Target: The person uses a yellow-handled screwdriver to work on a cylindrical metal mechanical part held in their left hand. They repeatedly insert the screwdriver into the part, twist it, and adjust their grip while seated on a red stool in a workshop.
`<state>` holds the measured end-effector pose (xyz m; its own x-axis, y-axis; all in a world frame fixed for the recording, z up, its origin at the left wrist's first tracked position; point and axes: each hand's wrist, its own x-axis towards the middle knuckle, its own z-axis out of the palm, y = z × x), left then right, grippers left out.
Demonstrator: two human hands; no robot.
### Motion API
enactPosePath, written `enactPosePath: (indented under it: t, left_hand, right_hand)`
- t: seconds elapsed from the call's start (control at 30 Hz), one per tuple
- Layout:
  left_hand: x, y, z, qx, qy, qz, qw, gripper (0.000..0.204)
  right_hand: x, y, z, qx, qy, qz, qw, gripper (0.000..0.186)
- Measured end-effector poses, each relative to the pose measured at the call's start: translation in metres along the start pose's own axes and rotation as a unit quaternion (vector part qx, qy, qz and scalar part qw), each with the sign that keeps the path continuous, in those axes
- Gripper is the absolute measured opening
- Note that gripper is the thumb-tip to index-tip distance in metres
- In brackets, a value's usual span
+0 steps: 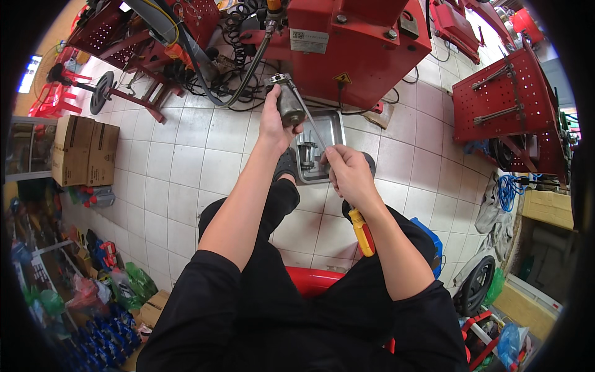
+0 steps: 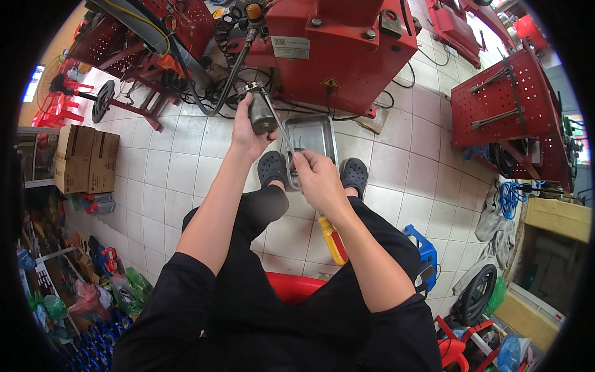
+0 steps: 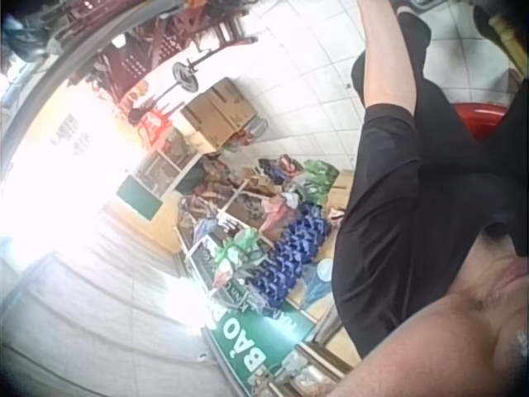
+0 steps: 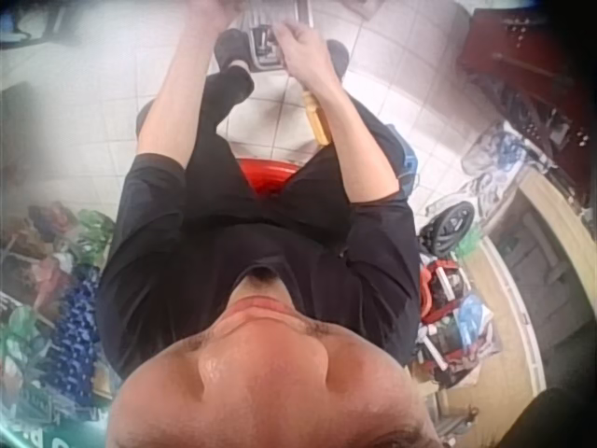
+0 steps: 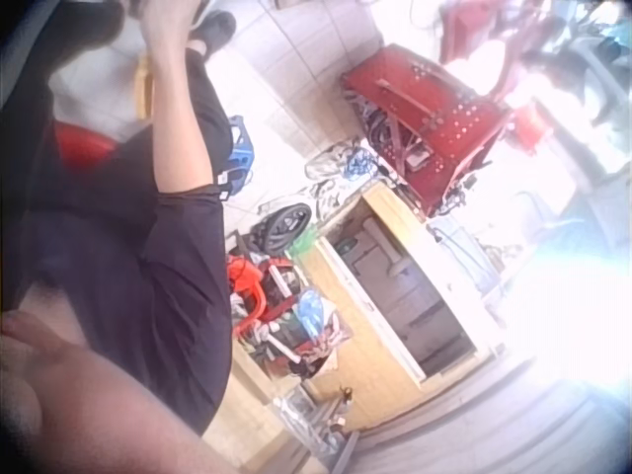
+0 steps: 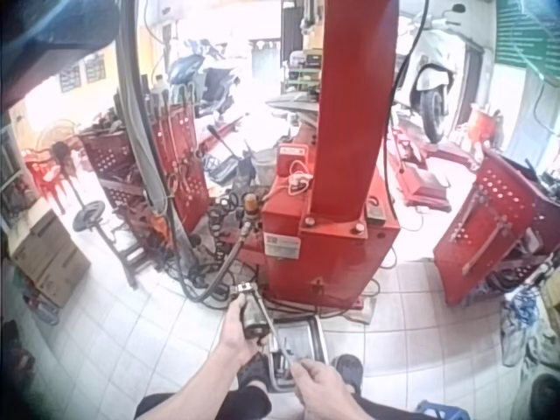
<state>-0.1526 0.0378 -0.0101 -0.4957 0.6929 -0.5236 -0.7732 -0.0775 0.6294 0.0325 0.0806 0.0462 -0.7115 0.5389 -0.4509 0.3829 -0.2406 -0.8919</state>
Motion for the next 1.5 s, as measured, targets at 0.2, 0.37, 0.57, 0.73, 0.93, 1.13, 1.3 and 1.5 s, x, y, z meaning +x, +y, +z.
enactPosePath:
  t: [0.2,0.37,0.57,0.73,0.93,1.13,1.3,1.5]
  left_hand:
    - [-0.004,0.0,0.005,0.0,-0.002,0.02,1.0,0.039]
    - [0.0,-0.004,0.0,0.04,-0.004,0.045,0.998,0.04]
    - [-0.002,-0.005,0.003,0.069,-0.014,0.078,0.995,0.035]
    - [0.001,-0.007,0.001,0.107,-0.01,0.106,0.989,0.035]
    - [0.002,-0.008,0.001,0.113,-0.012,0.123,0.986,0.033]
    - [0.004,-0.008,-0.005,0.12,-0.014,0.141,0.983,0.032]
    - [0.004,-0.01,-0.002,0.136,-0.016,0.145,0.98,0.032]
    - [0.001,-0.01,-0.001,0.114,-0.028,0.163,0.98,0.032]
  right_hand:
    - [-0.002,-0.004,-0.001,-0.006,0.002,0.006,1.0,0.032]
    - [-0.001,0.0,0.001,-0.042,0.024,-0.009,0.999,0.029]
    - [0.001,0.011,0.007,-0.043,0.06,-0.049,0.996,0.032]
    - [0.005,0.017,0.007,0.115,0.018,0.015,0.993,0.023]
    - [0.009,0.033,0.017,0.059,0.076,-0.029,0.995,0.026]
    - [-0.001,0.012,0.012,0.149,0.016,0.065,0.987,0.023]
    - [0.005,0.02,0.011,0.111,0.026,0.028,0.993,0.022]
    - [0.004,0.023,0.012,0.113,0.044,0.02,0.992,0.025]
